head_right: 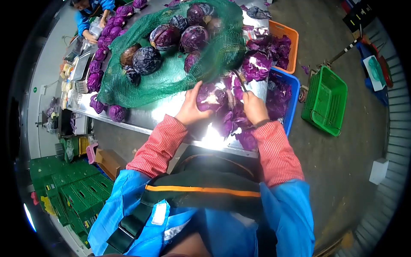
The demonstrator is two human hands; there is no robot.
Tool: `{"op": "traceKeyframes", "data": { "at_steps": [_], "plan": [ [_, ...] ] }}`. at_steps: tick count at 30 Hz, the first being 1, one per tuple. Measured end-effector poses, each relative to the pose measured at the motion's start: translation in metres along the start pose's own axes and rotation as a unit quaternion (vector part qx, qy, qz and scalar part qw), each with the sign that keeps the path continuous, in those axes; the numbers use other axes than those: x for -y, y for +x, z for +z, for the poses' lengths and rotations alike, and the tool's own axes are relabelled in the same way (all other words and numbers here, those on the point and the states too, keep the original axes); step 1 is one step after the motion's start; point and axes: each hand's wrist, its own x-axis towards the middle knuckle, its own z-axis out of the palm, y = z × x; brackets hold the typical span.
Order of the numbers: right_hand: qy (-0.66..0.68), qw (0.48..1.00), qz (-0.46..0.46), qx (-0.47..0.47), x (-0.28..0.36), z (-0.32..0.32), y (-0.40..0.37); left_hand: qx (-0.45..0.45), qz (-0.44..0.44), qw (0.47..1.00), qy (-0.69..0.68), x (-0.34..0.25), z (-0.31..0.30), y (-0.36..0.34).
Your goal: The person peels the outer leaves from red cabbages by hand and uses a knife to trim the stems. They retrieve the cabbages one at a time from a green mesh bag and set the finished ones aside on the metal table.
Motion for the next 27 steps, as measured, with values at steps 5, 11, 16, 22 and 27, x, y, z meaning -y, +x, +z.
{"op": "traceKeyframes", "data": {
  "at_steps": [5,11,16,22,27],
  "plan": [
    [-0.13,0.984,-0.122,0.022,0.046,-0.022,-0.036,0.02,-0.004,1.0,-0.015,0.004,-0.002,0.005],
    [-0.23,0.95,-0.211,-0.011,0.03,0.01,-0.042,0.057,-0.014,0.998,-0.016,0.007,-0.01,0.022],
    [-0.268,0.941,-0.195,-0.069,0.039,0.007,-0.021,0.04,-0.042,0.998,0.001,0.002,-0.007,0.029],
    [-0.303,0.925,-0.209,-0.091,0.03,0.009,0.004,0.023,-0.073,0.997,0.027,-0.001,-0.001,0.037],
    [-0.221,0.958,-0.176,-0.04,0.03,0.005,0.004,0.024,-0.1,0.994,0.044,-0.012,-0.001,0.036]
  ]
}}
